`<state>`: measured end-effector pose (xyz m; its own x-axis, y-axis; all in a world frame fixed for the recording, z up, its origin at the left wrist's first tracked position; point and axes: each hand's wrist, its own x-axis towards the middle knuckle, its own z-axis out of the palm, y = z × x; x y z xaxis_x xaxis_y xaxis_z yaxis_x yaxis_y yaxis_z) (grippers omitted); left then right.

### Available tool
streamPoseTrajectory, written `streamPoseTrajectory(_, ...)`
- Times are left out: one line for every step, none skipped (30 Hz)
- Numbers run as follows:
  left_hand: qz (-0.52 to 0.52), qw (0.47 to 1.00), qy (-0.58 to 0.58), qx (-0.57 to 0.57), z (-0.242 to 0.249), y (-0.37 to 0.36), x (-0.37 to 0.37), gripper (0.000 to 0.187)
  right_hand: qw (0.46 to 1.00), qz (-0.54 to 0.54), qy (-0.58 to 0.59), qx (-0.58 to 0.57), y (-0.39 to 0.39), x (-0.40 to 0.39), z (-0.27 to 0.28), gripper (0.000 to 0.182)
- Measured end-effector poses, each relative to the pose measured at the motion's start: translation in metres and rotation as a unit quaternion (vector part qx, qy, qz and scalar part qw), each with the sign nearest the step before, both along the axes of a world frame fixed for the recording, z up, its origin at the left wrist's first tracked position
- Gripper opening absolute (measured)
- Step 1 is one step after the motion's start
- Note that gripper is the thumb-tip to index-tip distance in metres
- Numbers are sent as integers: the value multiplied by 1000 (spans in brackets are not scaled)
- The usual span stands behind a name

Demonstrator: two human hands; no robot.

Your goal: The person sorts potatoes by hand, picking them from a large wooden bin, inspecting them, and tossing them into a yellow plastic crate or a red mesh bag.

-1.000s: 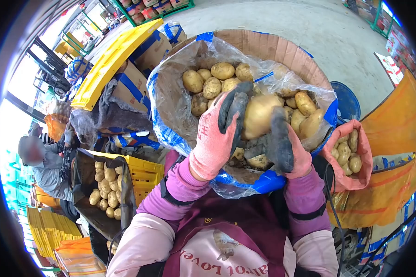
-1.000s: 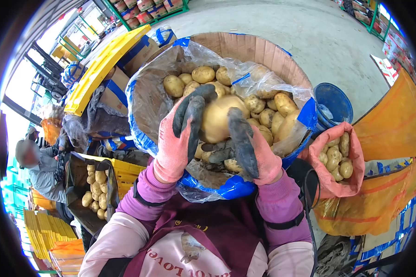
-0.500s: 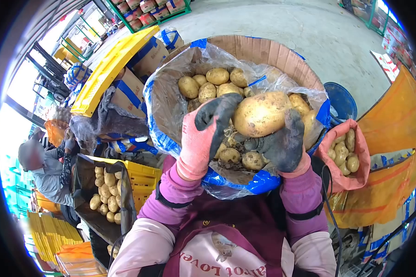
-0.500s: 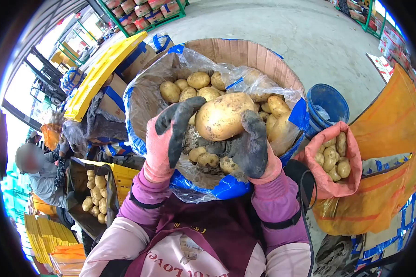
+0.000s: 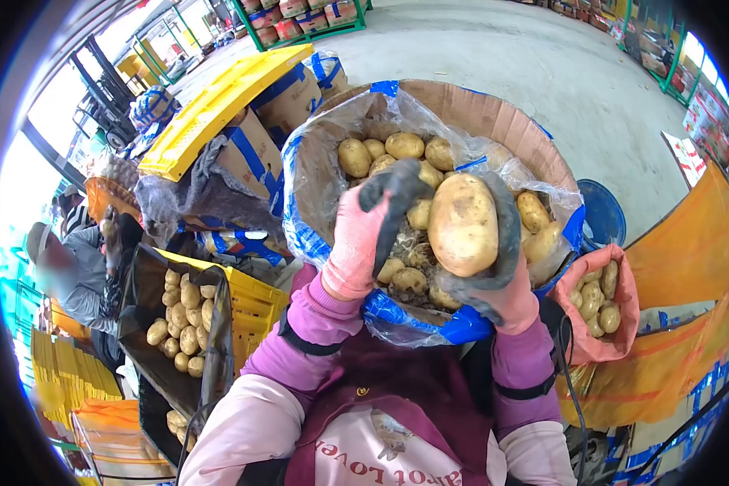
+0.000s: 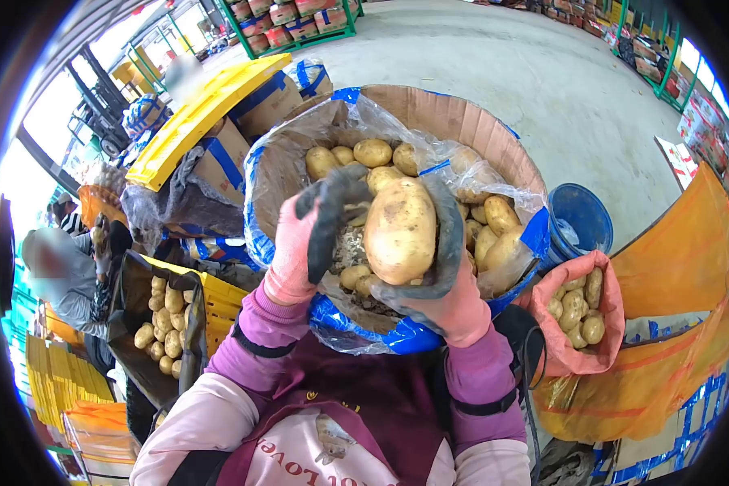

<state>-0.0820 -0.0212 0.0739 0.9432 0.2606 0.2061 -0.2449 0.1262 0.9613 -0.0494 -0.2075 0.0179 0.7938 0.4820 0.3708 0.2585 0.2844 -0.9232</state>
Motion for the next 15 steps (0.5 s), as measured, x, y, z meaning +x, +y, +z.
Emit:
streamPoseTrajectory(2,1000,-2,2,-2,0,-2,37,999,-30,-18,-26,2,-1,3,113)
streamPoseTrajectory(-83,995,49,-3,-2,-1,-8,44,983,-102,-131,-73,4,0,4,108)
streamPoseTrajectory(-166,981,101,-9,3,-6,-14,53,971,-121,-179,-106,2,0,2,104)
streamPoseTrajectory(-209,976,63,6,3,-15,-16,65,954,-143,-226,-138,0,0,0,100)
streamPoseTrajectory(-206,977,63,6,4,-15,-18,65,933,-167,-271,-167,-2,1,-2,96)
streamPoseTrajectory(-238,964,72,-95,4,-13,-19,65,943,-147,-250,-163,-5,0,-2,92)
streamPoseTrajectory(-268,940,80,-196,3,-11,-21,65,948,-135,-240,-160,-6,1,-2,90)
streamPoseTrajectory(-268,925,85,-254,-1,-8,-22,65,952,-123,-231,-157,-7,2,-2,88)
streamPoseTrajectory(-264,926,82,-255,-3,-1,-24,65,965,-111,-192,-138,-6,5,-1,81)
streamPoseTrajectory(-306,894,99,-311,-4,8,-29,65,977,-96,-152,-119,-3,6,-1,75)
streamPoseTrajectory(-346,857,113,-366,-4,15,-35,64,986,-79,-111,-101,-1,6,-1,71)
streamPoseTrajectory(-277,888,114,-350,3,6,-42,64,996,-43,-63,-41,0,1,-2,56)
streamPoseTrajectory(-290,907,98,-289,-2,9,-44,64,996,-40,-79,-21,-1,2,-5,52)
streamPoseTrajectory(-299,924,79,-227,-7,13,-47,64,995,-36,-96,0,-1,3,-8,49)
streamPoseTrajectory(-272,939,63,-198,-9,8,-51,63,992,-78,-88,-54,4,-9,7,47)
